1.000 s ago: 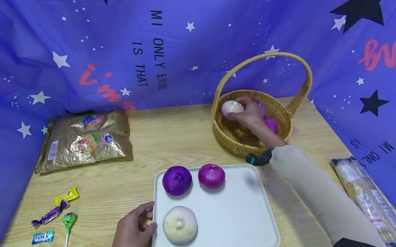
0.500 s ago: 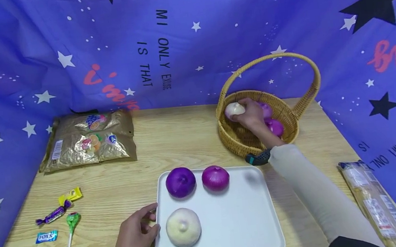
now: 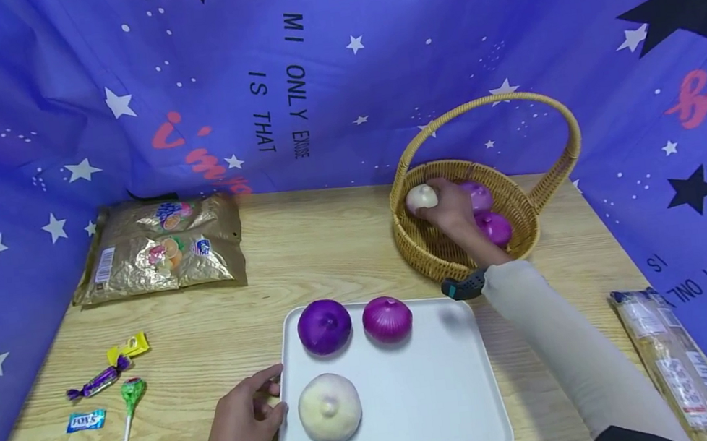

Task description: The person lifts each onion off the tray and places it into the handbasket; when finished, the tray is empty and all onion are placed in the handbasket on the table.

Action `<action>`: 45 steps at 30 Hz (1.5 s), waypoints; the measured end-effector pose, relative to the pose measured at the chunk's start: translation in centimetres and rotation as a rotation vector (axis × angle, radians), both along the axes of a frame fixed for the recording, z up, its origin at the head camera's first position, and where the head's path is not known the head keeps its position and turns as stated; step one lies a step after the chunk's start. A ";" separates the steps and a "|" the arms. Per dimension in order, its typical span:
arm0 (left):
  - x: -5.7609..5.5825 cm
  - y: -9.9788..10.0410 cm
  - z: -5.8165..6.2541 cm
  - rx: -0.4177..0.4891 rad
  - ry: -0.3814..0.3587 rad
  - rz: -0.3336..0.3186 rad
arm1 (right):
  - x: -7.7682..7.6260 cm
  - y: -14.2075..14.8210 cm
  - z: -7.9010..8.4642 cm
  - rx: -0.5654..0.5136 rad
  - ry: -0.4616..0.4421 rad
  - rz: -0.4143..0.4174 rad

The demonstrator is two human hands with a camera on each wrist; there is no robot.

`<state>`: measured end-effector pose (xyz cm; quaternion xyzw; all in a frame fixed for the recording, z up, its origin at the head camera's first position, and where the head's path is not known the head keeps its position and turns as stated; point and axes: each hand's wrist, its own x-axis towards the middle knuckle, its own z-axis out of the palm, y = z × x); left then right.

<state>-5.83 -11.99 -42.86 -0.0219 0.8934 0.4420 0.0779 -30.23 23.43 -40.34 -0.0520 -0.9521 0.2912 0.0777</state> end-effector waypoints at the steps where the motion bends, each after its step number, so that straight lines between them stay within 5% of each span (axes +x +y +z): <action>1: 0.0 0.0 0.0 -0.004 0.002 -0.001 | 0.0 0.0 0.0 0.008 0.000 0.005; 16: 0.0 -0.1 -0.4 -0.020 0.023 0.001 | 0.9 0.4 1.4 0.073 -0.009 0.115; 21: 0.0 -0.2 -0.4 -0.018 0.009 -0.002 | 2.2 1.0 2.0 -0.003 -0.006 0.191; 33: -0.3 -0.5 -0.3 -0.043 0.024 -0.024 | 6.3 2.1 4.0 -0.249 -0.065 0.330; 40: -0.2 -0.4 -0.1 -0.026 0.016 -0.018 | 10.6 0.4 7.0 -0.423 -0.091 0.435; 45: 0.0 -0.2 -0.1 -0.015 0.028 -0.011 | 13.4 -0.7 7.4 -0.504 -0.100 0.505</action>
